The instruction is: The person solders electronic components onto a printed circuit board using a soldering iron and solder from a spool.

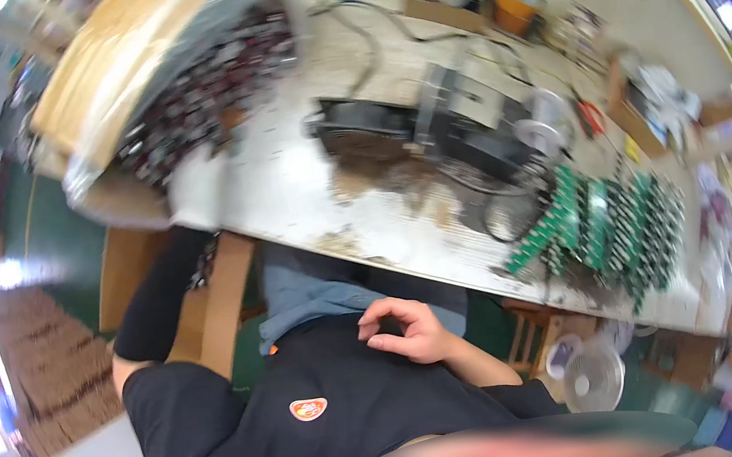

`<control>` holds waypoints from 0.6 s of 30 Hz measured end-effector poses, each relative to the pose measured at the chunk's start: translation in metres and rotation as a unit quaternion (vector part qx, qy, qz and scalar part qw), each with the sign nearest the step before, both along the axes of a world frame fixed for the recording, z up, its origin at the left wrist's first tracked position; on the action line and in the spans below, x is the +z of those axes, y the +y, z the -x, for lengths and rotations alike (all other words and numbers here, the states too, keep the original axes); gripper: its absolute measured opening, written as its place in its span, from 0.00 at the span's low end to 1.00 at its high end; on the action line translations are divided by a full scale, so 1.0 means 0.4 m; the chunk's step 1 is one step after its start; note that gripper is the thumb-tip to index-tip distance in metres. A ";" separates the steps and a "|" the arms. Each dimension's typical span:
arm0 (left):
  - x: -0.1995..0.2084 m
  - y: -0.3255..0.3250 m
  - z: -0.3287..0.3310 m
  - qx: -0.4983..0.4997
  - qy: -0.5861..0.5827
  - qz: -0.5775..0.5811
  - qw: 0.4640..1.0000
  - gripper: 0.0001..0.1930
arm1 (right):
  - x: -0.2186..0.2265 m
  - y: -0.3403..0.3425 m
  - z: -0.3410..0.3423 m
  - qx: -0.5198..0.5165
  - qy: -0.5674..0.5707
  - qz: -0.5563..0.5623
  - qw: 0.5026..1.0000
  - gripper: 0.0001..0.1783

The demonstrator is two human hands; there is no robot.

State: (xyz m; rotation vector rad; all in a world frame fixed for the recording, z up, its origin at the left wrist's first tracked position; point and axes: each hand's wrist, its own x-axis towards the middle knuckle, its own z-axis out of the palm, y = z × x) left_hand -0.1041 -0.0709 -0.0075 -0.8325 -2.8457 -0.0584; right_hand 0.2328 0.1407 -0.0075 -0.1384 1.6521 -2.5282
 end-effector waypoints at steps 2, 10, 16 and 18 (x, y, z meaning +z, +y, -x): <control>0.031 -0.030 -0.009 -0.110 0.118 0.076 0.984 0.06 | 0.008 0.040 -0.040 -0.042 0.000 0.007 0.999 0.14; 0.041 0.008 -0.018 -0.099 0.106 0.016 0.989 0.08 | 0.055 0.218 -0.150 -0.277 0.051 -0.010 0.960 0.13; 0.045 -0.008 -0.031 0.008 0.045 -0.206 0.978 0.10 | 0.071 0.334 -0.141 -0.537 0.021 -0.371 0.758 0.14; 0.034 -0.023 -0.023 -0.041 0.081 -0.297 0.951 0.11 | 0.102 0.363 -0.118 -0.474 0.029 -0.573 0.667 0.14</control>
